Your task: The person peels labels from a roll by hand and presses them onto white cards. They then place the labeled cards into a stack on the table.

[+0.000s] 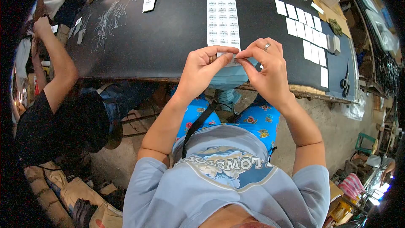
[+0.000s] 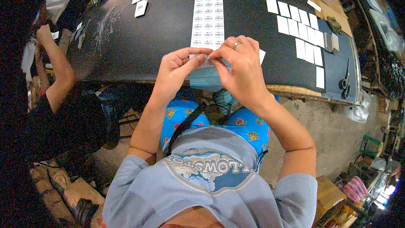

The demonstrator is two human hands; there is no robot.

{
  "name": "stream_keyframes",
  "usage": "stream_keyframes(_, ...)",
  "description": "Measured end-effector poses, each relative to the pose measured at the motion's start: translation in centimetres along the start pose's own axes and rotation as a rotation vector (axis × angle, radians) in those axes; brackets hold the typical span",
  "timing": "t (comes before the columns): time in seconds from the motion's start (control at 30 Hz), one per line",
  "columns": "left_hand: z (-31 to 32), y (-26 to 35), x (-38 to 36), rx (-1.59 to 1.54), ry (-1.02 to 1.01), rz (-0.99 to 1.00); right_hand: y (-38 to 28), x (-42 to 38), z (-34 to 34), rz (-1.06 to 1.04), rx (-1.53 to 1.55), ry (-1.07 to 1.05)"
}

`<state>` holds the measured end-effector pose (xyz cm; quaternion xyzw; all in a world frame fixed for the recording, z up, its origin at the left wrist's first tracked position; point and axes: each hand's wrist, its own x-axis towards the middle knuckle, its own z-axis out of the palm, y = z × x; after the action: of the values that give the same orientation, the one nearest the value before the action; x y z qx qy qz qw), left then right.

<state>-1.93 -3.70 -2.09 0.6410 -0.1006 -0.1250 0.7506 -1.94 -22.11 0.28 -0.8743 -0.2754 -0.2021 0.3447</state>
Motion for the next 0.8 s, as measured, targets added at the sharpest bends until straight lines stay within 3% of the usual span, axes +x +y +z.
stream_keyframes(0.4,0.2,-0.4,0.1,0.021,0.043,0.004,-0.2,-0.4,0.0,-0.047,-0.103,0.02)
stream_keyframes(0.57,-0.2,0.4,0.1,-0.098,0.024,-0.071,1.1,-1.0,0.4,-0.306,-0.263,0.154)
stream_keyframes(0.8,-0.5,0.3,0.0,-0.156,0.048,-0.119,1.6,-2.7,0.9,-0.444,-0.37,0.206)
